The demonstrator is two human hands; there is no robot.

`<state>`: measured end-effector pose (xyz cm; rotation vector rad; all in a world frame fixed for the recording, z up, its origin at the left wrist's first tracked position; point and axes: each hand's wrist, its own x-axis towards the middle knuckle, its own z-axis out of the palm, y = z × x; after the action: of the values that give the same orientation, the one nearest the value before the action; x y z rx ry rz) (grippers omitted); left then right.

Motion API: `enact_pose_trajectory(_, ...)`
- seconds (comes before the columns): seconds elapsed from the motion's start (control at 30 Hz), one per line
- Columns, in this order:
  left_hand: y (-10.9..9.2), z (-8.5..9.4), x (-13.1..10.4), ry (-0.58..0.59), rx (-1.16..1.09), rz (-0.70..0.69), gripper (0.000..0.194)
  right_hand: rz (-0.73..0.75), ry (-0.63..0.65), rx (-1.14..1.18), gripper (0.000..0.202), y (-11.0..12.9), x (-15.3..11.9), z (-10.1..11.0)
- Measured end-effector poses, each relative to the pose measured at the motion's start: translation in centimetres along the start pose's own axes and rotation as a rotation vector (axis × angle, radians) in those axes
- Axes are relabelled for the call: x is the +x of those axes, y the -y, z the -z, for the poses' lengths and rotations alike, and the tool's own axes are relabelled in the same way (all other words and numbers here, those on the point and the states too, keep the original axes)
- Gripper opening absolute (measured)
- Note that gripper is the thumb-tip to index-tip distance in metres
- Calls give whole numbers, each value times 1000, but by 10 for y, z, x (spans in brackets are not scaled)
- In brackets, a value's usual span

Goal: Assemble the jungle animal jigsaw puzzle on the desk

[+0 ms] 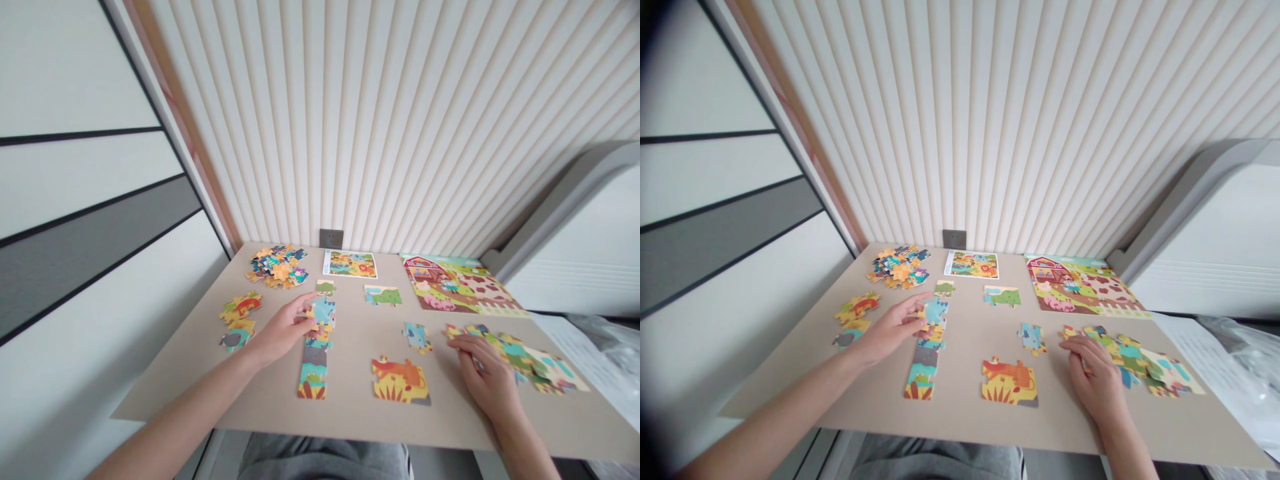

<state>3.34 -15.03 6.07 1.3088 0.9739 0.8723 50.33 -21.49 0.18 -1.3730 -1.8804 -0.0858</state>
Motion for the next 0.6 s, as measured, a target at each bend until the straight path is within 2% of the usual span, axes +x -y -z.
enact_pose_trajectory(0.13,3,-24,12,81,26,1,69,8,0,-9,20,4,0,1)
enact_pose_trajectory(0.27,5,-47,31,158,155,-44,74,34,56,-88,21,22,8,4)
enact_pose_trajectory(0.37,9,-64,49,198,387,-154,72,43,189,-119,28,41,20,4)
enact_pose_trajectory(0.43,13,-75,61,195,540,-217,69,33,302,-128,41,49,29,2)
enact_pose_trajectory(0.5,16,-83,70,189,622,-244,68,23,403,-119,53,52,36,-1)
enact_pose_trajectory(0.6,20,-93,78,179,718,-275,64,5,491,-81,57,49,42,-6)
